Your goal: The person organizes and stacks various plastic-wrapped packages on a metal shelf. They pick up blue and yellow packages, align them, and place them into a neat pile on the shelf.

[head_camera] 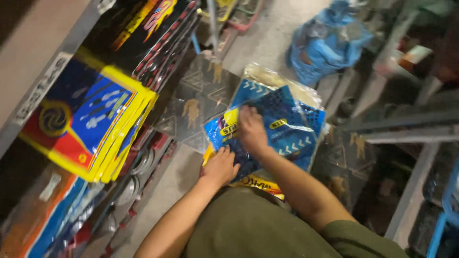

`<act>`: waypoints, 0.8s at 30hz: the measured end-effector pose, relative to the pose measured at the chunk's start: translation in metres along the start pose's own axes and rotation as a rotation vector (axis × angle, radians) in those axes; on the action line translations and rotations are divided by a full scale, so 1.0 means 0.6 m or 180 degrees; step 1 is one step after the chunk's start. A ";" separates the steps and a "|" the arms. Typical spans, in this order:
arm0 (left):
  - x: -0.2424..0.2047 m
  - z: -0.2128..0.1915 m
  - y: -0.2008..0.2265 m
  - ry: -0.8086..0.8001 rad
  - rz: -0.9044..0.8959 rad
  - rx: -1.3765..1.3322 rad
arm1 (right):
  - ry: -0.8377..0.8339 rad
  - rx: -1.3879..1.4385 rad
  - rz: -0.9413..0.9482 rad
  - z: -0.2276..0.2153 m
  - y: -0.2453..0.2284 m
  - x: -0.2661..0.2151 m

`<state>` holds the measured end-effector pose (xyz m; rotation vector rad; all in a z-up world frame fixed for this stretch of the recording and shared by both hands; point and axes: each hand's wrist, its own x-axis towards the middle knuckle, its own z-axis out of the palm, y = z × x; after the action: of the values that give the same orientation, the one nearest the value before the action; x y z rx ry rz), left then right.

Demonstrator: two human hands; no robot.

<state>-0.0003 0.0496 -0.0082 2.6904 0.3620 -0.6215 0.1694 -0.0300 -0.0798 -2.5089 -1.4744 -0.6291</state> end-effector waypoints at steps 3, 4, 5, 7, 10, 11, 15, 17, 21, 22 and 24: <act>-0.016 -0.007 -0.004 0.0328 -0.0349 -0.0660 | -0.0370 0.1218 -0.0741 0.003 -0.080 0.005; -0.031 -0.015 0.001 0.0331 -0.0429 -0.0684 | -0.0381 0.1274 -0.0802 -0.001 -0.075 0.002; -0.047 -0.024 0.006 0.0476 -0.0372 -0.0872 | -0.0545 0.1383 -0.0957 -0.005 -0.071 -0.001; -0.066 -0.024 0.010 0.0632 -0.0373 -0.1044 | -0.0695 0.1536 -0.1147 -0.001 -0.050 0.004; -0.078 -0.008 0.015 0.1041 -0.0165 -0.0991 | -0.1124 0.1435 -0.1537 0.014 0.012 0.018; -0.081 -0.015 0.019 0.0889 -0.0254 -0.1086 | -0.1359 0.0934 -0.1463 0.013 0.035 0.025; -0.079 -0.018 0.017 0.0791 -0.0257 -0.1272 | -0.0022 0.0604 -0.0985 0.056 0.144 0.020; -0.076 -0.003 0.012 0.0846 -0.0199 -0.1259 | 0.0080 0.0521 -0.0744 0.038 0.179 0.006; -0.068 0.001 0.005 0.0788 -0.0118 -0.1176 | 0.0022 0.0383 -0.0098 0.053 0.238 -0.011; -0.072 0.004 0.003 0.0757 -0.0104 -0.1178 | 0.0000 0.0380 -0.0073 0.051 0.224 -0.016; -0.067 0.003 -0.004 0.0783 -0.0018 -0.1314 | -0.0002 0.0116 0.0025 0.049 0.207 -0.008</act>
<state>-0.0368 0.0446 0.0079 2.3660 0.5010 -0.1860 0.2824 -0.0859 -0.0995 -2.4865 -1.4620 -0.5951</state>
